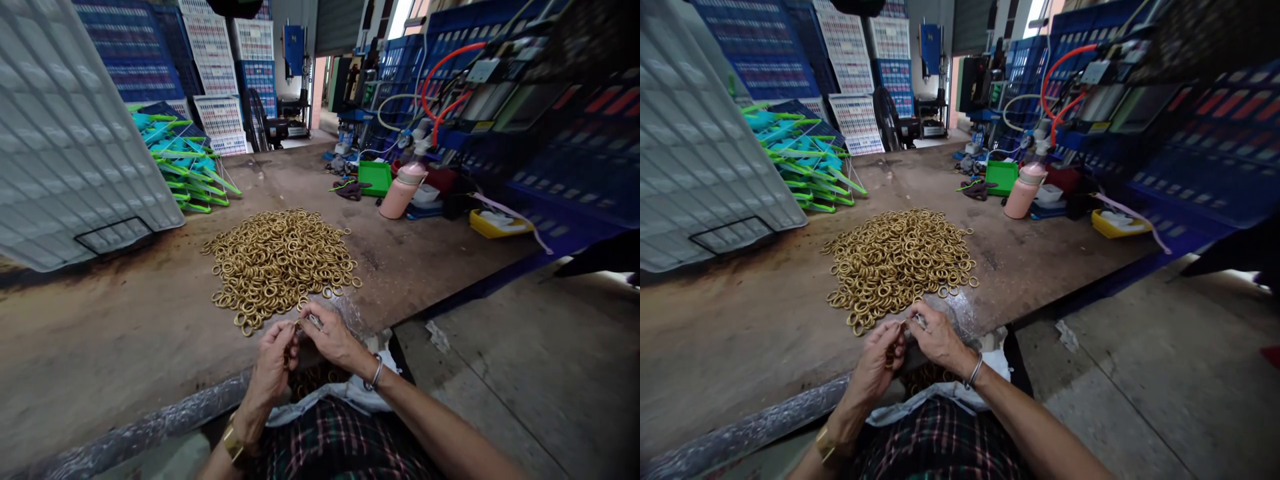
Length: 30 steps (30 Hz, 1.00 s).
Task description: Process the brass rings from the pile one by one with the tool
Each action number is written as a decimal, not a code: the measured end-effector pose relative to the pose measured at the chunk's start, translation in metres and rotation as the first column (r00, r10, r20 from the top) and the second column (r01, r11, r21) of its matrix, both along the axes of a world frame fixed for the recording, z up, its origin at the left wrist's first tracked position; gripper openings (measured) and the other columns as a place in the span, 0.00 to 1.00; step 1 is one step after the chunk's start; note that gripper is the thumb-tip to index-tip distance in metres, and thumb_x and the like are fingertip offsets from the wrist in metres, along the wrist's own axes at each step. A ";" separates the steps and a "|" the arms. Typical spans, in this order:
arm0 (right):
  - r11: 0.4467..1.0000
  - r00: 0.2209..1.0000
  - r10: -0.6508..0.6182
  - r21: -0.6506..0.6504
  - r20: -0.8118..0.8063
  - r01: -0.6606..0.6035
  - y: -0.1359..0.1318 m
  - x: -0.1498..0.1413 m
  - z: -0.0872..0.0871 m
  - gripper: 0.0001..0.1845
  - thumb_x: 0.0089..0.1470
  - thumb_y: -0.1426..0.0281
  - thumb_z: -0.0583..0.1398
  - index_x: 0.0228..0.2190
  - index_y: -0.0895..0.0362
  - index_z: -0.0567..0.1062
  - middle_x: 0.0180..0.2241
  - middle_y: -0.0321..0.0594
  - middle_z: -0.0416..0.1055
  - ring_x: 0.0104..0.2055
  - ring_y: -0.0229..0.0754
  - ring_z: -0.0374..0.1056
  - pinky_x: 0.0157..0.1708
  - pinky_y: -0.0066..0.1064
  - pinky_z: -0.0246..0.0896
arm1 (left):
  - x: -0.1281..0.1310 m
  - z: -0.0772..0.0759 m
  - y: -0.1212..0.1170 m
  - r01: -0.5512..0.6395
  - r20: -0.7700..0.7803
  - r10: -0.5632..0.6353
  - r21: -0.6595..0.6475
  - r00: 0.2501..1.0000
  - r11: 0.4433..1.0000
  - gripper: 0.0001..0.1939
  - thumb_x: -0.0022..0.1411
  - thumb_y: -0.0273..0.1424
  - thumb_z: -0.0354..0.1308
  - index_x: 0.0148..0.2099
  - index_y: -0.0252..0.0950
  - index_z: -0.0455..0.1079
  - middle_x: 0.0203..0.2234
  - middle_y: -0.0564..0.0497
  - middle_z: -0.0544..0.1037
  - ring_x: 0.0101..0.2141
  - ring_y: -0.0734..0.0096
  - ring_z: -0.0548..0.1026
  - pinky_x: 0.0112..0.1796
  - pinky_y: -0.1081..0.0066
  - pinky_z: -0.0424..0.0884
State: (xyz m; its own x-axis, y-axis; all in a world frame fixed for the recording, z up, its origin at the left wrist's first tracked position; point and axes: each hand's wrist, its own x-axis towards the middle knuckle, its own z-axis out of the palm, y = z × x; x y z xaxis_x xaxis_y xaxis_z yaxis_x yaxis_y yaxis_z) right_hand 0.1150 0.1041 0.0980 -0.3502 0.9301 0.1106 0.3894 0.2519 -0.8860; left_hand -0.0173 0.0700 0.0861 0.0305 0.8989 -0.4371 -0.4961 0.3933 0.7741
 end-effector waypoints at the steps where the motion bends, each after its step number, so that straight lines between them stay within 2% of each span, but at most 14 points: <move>1: 1.000 1.000 -0.002 -0.029 -0.010 0.001 0.001 0.000 0.002 0.05 0.55 0.68 0.52 0.30 0.55 0.66 0.25 0.32 0.64 0.28 0.35 0.60 0.29 0.25 0.54 | 0.000 0.000 0.000 -0.002 -0.039 0.002 0.011 0.999 1.000 0.20 0.44 0.43 0.65 0.30 0.34 0.63 0.16 0.60 0.65 0.14 0.86 0.58 0.13 0.84 0.50; 4: 0.998 1.000 -0.017 -0.053 -0.017 0.017 0.002 -0.001 0.006 0.05 0.54 0.68 0.53 0.28 0.55 0.67 0.24 0.31 0.63 0.27 0.34 0.58 0.29 0.24 0.53 | 0.001 0.000 0.000 0.028 -0.121 -0.026 0.011 0.992 1.000 0.20 0.44 0.44 0.64 0.30 0.34 0.64 0.16 0.60 0.65 0.14 0.86 0.58 0.13 0.83 0.50; 8: 0.995 0.999 -0.035 -0.092 -0.008 0.034 0.002 -0.001 0.007 0.05 0.52 0.68 0.53 0.27 0.55 0.67 0.21 0.29 0.60 0.24 0.34 0.55 0.25 0.24 0.50 | 0.000 0.003 0.000 0.104 -0.125 -0.103 -0.003 0.987 0.995 0.19 0.46 0.44 0.62 0.31 0.34 0.64 0.17 0.59 0.67 0.15 0.85 0.59 0.13 0.83 0.50; 15: 0.951 0.988 -0.038 -0.310 -0.153 -0.012 0.002 -0.001 0.007 0.04 0.49 0.69 0.52 0.26 0.55 0.65 0.20 0.28 0.62 0.22 0.33 0.55 0.22 0.23 0.49 | -0.001 0.006 -0.001 0.135 -0.127 -0.133 0.013 0.983 0.991 0.18 0.47 0.44 0.61 0.30 0.35 0.64 0.17 0.59 0.66 0.15 0.86 0.59 0.14 0.84 0.50; 20: 0.947 0.982 -0.039 -0.320 -0.185 -0.023 0.004 -0.001 0.003 0.05 0.51 0.70 0.50 0.27 0.55 0.65 0.21 0.29 0.64 0.22 0.33 0.57 0.24 0.23 0.52 | -0.002 0.003 -0.002 0.154 -0.097 -0.151 0.029 0.984 0.988 0.18 0.49 0.44 0.60 0.30 0.35 0.63 0.17 0.59 0.65 0.14 0.86 0.58 0.14 0.84 0.50; 22: 0.967 0.995 -0.058 -0.254 -0.085 0.035 0.003 0.001 0.001 0.06 0.53 0.70 0.49 0.27 0.55 0.66 0.21 0.31 0.64 0.23 0.34 0.58 0.26 0.24 0.52 | -0.003 0.001 -0.003 0.142 -0.084 -0.139 0.035 0.987 0.989 0.18 0.48 0.45 0.61 0.29 0.36 0.62 0.17 0.60 0.66 0.14 0.85 0.58 0.13 0.83 0.49; 24: 0.992 0.997 -0.057 -0.108 0.061 0.063 0.001 0.003 0.000 0.07 0.54 0.71 0.49 0.28 0.55 0.66 0.22 0.32 0.64 0.24 0.35 0.59 0.27 0.25 0.51 | -0.004 0.000 -0.003 0.124 -0.095 -0.120 0.042 0.988 0.991 0.19 0.48 0.45 0.61 0.28 0.36 0.61 0.17 0.59 0.66 0.14 0.85 0.58 0.13 0.83 0.50; 27: 0.996 0.968 0.024 0.079 0.249 -0.046 -0.004 0.005 -0.002 0.07 0.52 0.74 0.50 0.30 0.55 0.67 0.23 0.33 0.64 0.25 0.36 0.58 0.28 0.26 0.49 | -0.005 -0.002 -0.004 0.109 -0.128 -0.101 0.059 0.987 0.992 0.19 0.48 0.45 0.61 0.28 0.36 0.61 0.17 0.59 0.66 0.14 0.85 0.58 0.13 0.83 0.50; 30: 0.981 0.924 0.063 0.147 0.377 -0.127 -0.008 0.005 -0.004 0.07 0.48 0.78 0.51 0.30 0.56 0.67 0.24 0.34 0.64 0.26 0.36 0.57 0.28 0.27 0.46 | -0.006 -0.005 -0.003 0.111 -0.151 -0.096 0.092 0.984 0.990 0.17 0.49 0.45 0.60 0.29 0.36 0.62 0.17 0.60 0.65 0.15 0.84 0.58 0.13 0.83 0.51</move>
State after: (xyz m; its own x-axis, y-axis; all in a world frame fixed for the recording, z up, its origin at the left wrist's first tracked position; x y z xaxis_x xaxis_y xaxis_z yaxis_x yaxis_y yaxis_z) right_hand 0.1200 0.0959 0.0941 -0.4817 0.8699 0.1064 0.6469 0.4348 -0.6265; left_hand -0.0228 0.0665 0.0807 0.0686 0.9335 -0.3518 -0.3359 0.3537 0.8730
